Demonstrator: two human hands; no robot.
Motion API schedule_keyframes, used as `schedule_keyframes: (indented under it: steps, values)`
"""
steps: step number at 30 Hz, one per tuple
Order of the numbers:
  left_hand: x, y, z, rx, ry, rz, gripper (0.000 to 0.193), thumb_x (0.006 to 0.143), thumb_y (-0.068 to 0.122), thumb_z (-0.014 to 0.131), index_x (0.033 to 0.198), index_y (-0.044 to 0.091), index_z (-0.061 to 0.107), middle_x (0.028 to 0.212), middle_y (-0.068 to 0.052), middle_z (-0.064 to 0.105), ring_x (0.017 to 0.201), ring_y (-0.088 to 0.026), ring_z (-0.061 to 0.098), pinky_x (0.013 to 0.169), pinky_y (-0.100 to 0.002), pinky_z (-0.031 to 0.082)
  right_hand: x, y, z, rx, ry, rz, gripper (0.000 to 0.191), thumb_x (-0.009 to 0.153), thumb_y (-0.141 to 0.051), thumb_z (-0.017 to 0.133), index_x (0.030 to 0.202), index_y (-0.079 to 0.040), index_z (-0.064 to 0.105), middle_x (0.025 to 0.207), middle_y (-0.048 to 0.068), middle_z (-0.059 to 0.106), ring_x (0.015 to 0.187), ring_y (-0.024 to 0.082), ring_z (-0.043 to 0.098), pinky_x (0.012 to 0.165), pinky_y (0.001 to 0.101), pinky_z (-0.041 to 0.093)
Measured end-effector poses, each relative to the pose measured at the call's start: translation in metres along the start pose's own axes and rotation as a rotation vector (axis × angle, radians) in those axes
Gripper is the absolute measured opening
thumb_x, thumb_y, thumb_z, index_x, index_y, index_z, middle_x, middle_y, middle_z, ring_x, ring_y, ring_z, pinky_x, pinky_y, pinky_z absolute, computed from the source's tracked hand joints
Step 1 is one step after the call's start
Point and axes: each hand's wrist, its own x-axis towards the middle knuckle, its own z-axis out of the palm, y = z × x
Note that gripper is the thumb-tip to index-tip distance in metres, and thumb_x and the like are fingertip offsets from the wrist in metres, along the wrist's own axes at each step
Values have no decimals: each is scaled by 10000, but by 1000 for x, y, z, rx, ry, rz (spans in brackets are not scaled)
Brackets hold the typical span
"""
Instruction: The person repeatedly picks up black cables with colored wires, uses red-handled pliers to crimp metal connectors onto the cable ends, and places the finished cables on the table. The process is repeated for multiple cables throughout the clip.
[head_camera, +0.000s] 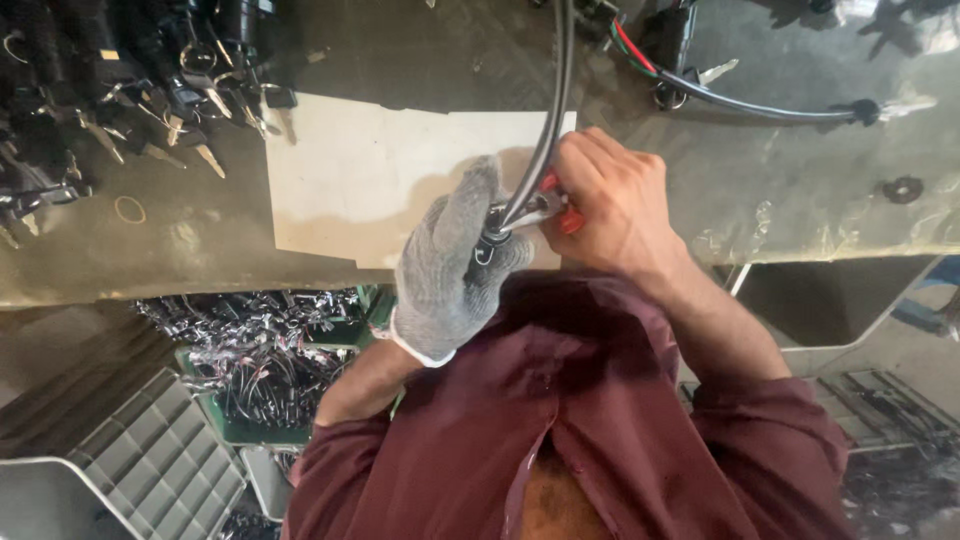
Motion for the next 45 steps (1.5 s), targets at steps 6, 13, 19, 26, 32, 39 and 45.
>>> schedule_keyframes:
  steps: [6,13,19,26,32,39,45]
  values:
    - [-15,-10,8,110,30,77,770,987,113,820,1589,32,345,1265,-137,676,1024,-315,666,803,-426,532,-13,-15,-13,-63,-30,106,401,778,-227,858,980,-35,570,869,66,588,789,260,613,594,399,469]
    - [-15,-17,17,457,114,108,760,929,114,840,1552,51,410,1289,-197,641,1070,-382,658,886,-482,555,-18,-14,-4,-143,-23,184,336,769,-195,831,945,-57,581,873,70,617,817,284,635,621,414,477]
    - [-7,-12,5,463,26,162,693,914,50,757,1529,15,440,1349,-200,635,1069,-372,663,880,-484,558,-21,-25,0,65,21,134,378,807,-224,859,1011,-26,610,862,92,605,787,300,615,640,408,478]
    - [6,10,-28,-564,-343,-123,617,1061,206,741,1581,88,431,1157,-101,709,933,-183,720,878,-278,603,-4,6,12,123,166,-116,388,881,-224,883,837,-40,545,853,115,606,778,292,603,648,393,474]
    - [6,12,-35,-413,-388,-257,655,1013,198,743,1585,58,455,1080,-95,719,908,-210,697,872,-328,586,-1,17,14,142,55,-98,341,744,-174,807,850,-35,515,858,116,576,790,305,596,652,393,473]
    - [25,-1,-57,277,173,-125,445,1109,224,693,1486,86,502,1183,-108,673,1031,-254,694,880,-379,574,-1,5,12,-266,135,-42,733,689,-471,877,1179,14,626,1161,156,582,1069,359,566,887,462,507]
    - [75,-10,-100,363,467,55,502,1061,337,704,1453,87,516,1238,-120,643,1109,-284,659,952,-407,553,11,18,-37,-534,196,106,444,864,-190,823,1267,-56,695,1328,112,565,1223,355,516,1001,489,412]
